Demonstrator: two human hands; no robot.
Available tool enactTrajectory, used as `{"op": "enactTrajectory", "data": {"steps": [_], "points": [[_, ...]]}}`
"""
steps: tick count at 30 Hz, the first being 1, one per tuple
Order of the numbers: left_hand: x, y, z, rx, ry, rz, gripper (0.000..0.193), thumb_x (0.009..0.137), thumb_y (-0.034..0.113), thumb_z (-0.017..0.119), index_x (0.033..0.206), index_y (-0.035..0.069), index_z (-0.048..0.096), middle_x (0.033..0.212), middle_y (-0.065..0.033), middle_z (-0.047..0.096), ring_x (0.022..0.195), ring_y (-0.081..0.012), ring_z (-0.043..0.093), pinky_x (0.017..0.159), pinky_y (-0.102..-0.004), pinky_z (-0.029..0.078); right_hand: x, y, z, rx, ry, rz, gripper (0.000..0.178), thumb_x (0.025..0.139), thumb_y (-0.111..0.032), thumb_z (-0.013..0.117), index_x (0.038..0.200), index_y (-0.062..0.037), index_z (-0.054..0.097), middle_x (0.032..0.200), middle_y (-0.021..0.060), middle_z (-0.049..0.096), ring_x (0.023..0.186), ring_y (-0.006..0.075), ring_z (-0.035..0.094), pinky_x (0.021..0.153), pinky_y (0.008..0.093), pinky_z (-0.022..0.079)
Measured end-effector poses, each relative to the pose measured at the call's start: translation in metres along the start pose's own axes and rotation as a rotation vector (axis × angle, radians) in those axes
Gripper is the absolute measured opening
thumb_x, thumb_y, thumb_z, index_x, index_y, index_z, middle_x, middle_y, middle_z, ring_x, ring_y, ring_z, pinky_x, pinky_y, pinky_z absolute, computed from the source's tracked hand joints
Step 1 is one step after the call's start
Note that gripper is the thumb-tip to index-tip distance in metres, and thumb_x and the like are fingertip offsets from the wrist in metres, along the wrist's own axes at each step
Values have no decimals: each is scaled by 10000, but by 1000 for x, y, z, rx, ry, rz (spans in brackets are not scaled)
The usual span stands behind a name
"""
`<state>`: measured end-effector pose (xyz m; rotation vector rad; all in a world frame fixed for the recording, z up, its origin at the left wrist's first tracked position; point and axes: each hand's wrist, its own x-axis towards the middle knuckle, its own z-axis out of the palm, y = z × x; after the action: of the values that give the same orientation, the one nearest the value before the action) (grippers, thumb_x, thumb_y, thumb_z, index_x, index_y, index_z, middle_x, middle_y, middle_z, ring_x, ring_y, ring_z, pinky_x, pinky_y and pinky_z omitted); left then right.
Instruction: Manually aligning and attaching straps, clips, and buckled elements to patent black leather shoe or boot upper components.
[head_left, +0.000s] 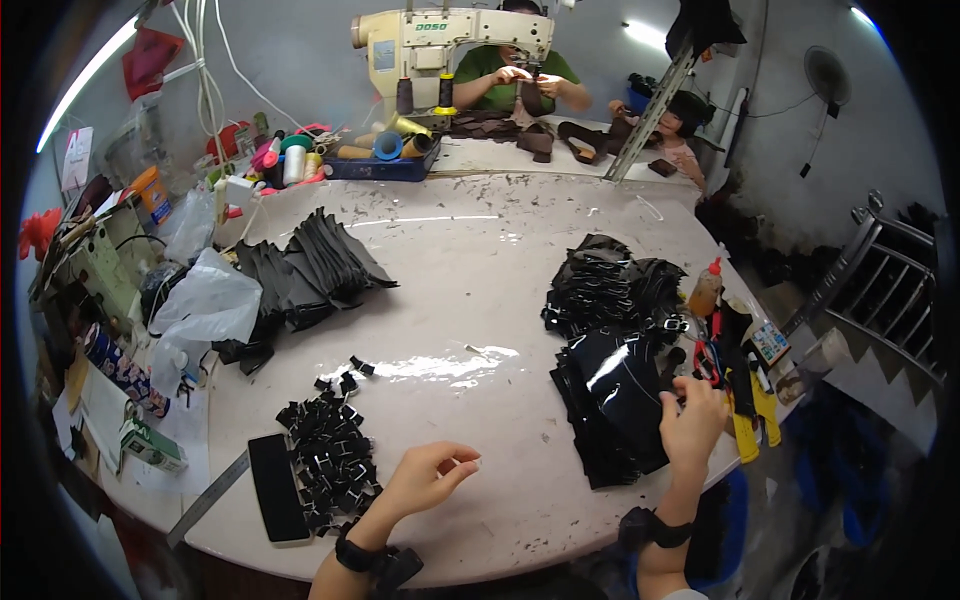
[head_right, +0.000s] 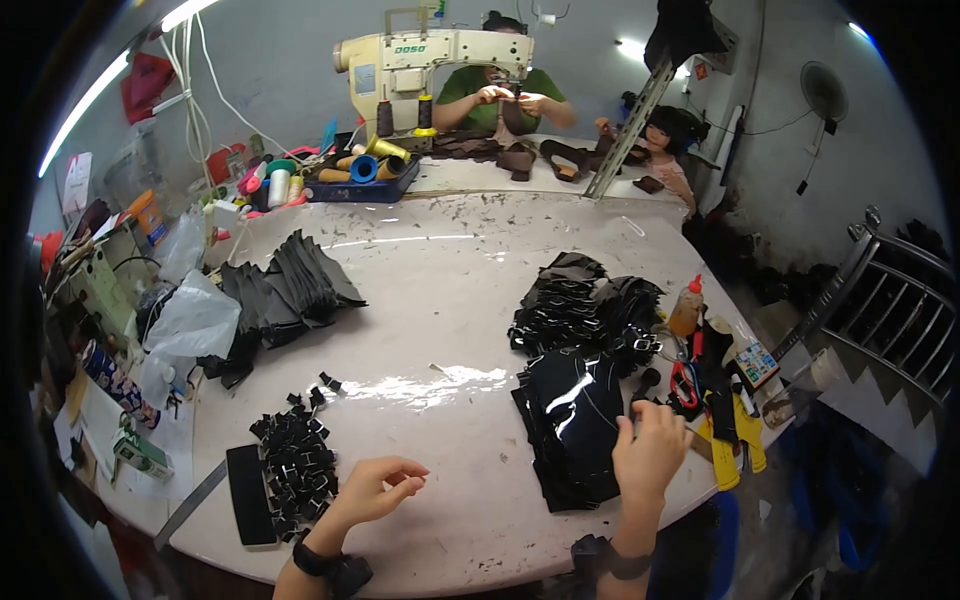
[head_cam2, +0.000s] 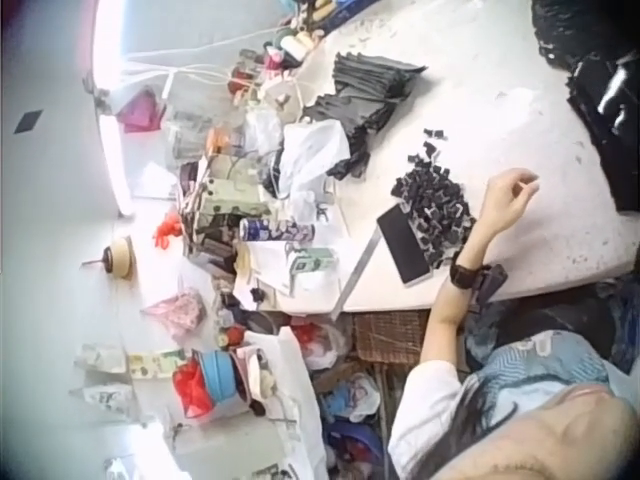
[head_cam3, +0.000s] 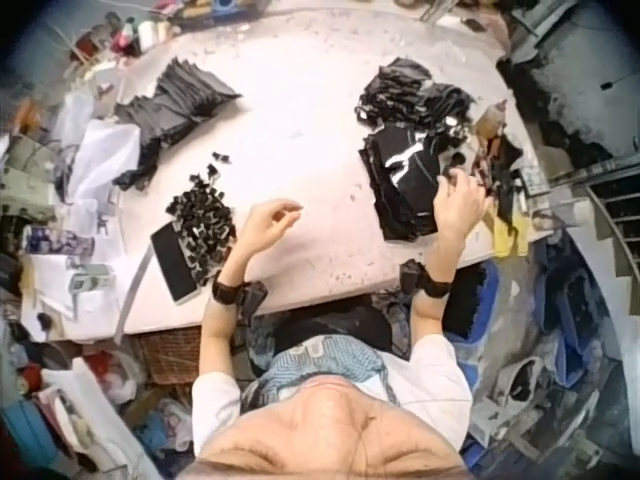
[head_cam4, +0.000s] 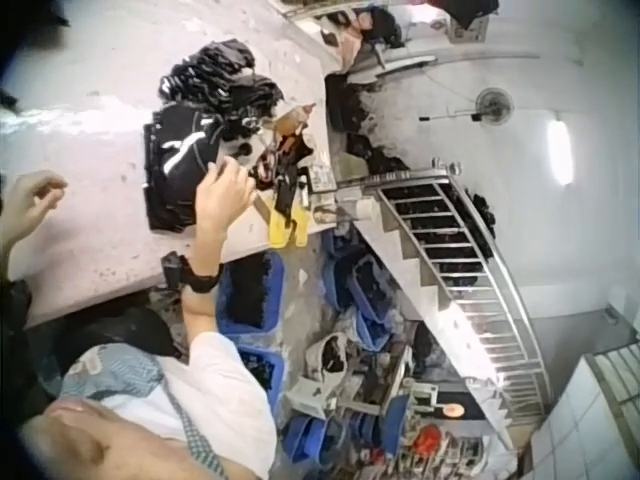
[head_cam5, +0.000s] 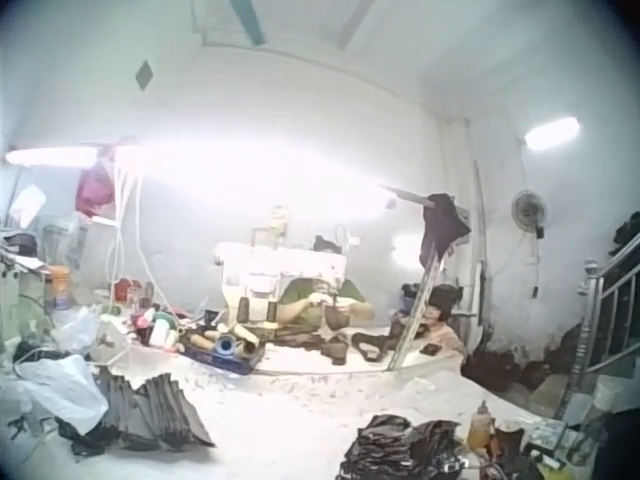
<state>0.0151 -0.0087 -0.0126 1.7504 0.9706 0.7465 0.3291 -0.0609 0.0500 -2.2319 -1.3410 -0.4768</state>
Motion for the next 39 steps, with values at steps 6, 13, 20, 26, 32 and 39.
{"op": "enactTrajectory", "data": {"steps": [6, 13, 20, 26, 32, 39], "points": [[6, -1, 4, 68, -31, -16, 198, 807, 133, 593, 970, 21, 607, 782, -76, 641, 658, -116, 617, 599, -226, 472, -10, -34, -20, 63, 168, -144, 229, 688, -154, 663, 883, -70, 577, 905, 57, 541, 990, 265, 458, 910, 412, 276], [8, -19, 10, 141, 27, 78, 234, 798, 158, 614, 999, 41, 588, 882, -85, 619, 685, -144, 609, 596, -246, 479, -26, -91, -39, 301, 28, -372, 255, 675, -193, 664, 883, -78, 572, 896, 73, 538, 1004, 277, 457, 917, 432, 269], [22, 8, -13, 571, 228, 202, 445, 662, 166, 707, 1059, 67, 533, 1088, -114, 520, 1014, -302, 482, 855, -365, 401, -58, -134, 30, 602, -449, -768, 231, 723, -209, 646, 902, -76, 586, 839, 69, 573, 776, 255, 555, 722, 379, 397], [60, -7, -74, 1157, 257, 72, 611, 562, 245, 767, 1091, 69, 517, 1139, -128, 482, 1011, -287, 476, 832, -377, 389, -69, -145, 84, 679, -467, -720, 191, 751, -197, 626, 896, -82, 579, 764, 72, 553, 619, 255, 572, 526, 344, 455], [107, -11, -167, 1192, 241, -113, 899, 450, 282, 829, 1226, 157, 392, 1308, -121, 335, 1142, -334, 382, 921, -426, 349, -68, -140, 86, 701, -490, -707, 148, 744, -180, 632, 847, -82, 589, 723, 63, 558, 569, 253, 566, 504, 329, 455], [157, -9, -192, 1726, -72, 11, 1206, 375, 275, 848, 1376, 248, 175, 1443, -72, 113, 1293, -351, 189, 1008, -485, 251, -70, -137, 90, 698, -553, -765, 131, 734, -178, 639, 809, -85, 584, 697, 61, 559, 563, 242, 564, 496, 327, 450]]}}
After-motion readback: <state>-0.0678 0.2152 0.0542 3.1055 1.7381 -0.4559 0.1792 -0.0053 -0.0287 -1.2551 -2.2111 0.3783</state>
